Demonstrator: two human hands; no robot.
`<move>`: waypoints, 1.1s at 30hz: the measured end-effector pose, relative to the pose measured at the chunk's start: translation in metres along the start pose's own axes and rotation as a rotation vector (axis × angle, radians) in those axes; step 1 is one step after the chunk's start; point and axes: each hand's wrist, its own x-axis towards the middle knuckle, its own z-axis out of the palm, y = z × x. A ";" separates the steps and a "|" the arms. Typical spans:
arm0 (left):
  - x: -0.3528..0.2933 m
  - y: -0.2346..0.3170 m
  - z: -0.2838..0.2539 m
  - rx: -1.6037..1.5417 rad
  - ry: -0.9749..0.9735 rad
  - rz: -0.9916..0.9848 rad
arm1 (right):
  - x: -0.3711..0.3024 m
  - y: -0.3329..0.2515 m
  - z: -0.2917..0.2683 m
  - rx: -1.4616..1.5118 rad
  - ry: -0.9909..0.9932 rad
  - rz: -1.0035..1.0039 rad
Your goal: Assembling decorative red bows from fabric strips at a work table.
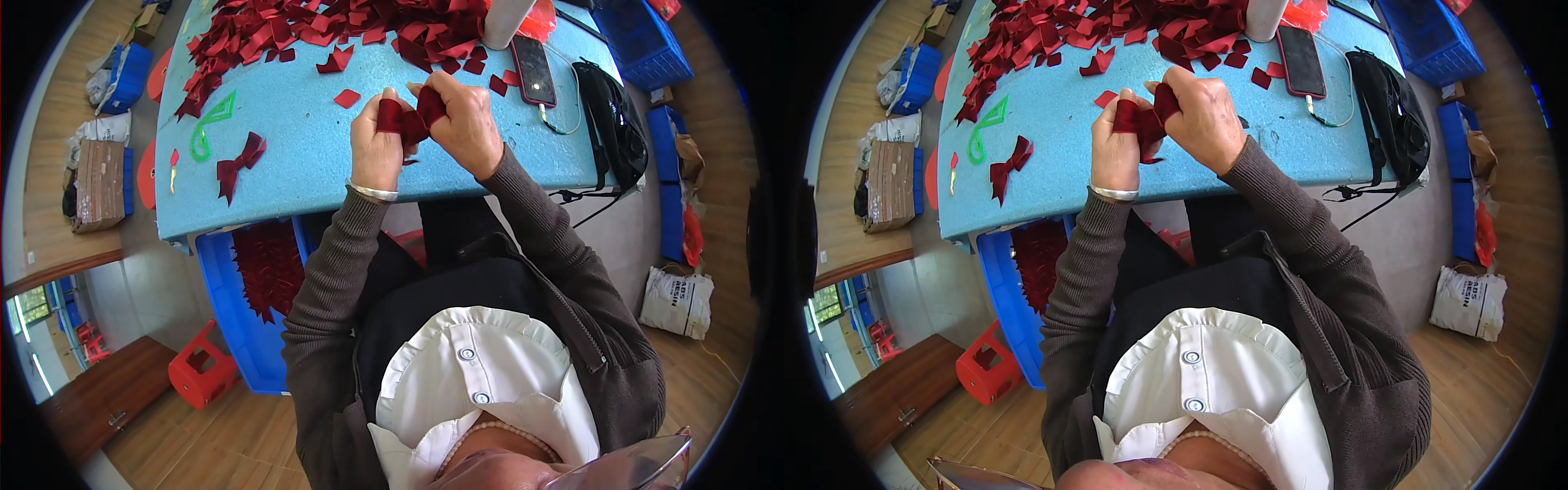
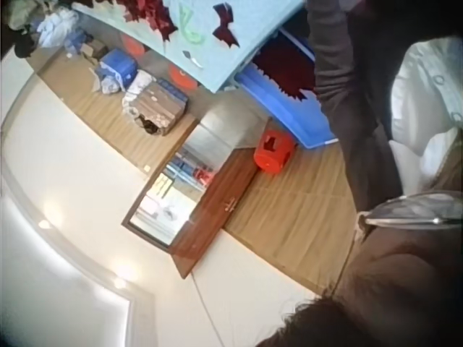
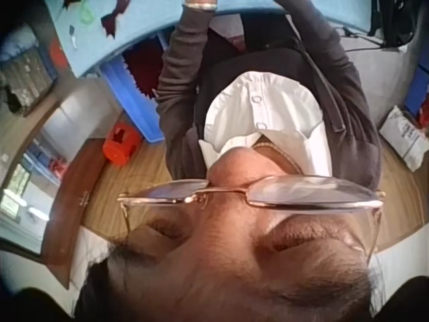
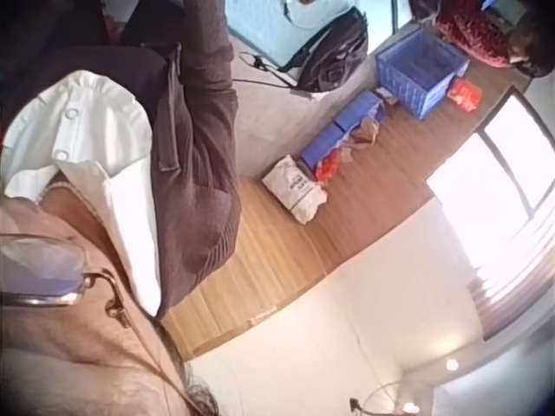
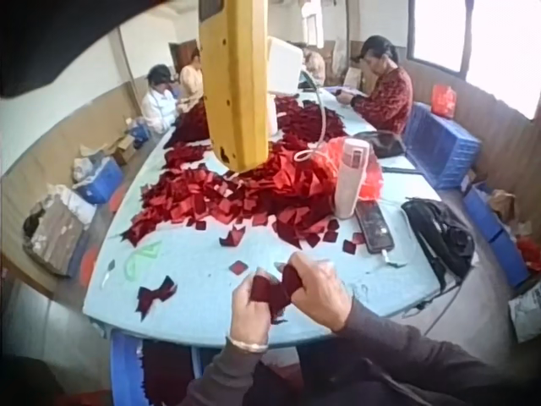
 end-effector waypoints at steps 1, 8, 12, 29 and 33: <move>-0.001 0.002 0.002 0.004 -0.001 0.002 | 0.000 -0.003 -0.002 0.003 0.004 -0.001; -0.011 -0.001 0.025 -0.081 0.198 0.134 | -0.009 -0.015 -0.016 0.065 0.021 0.002; -0.012 -0.003 0.040 -0.210 0.274 0.195 | -0.014 -0.019 -0.025 0.204 0.040 0.084; -0.029 0.013 0.107 -0.411 0.324 0.005 | -0.016 -0.004 -0.086 0.295 0.023 0.209; -0.025 0.010 0.111 -0.385 0.330 0.161 | -0.016 0.005 -0.084 0.352 0.046 0.229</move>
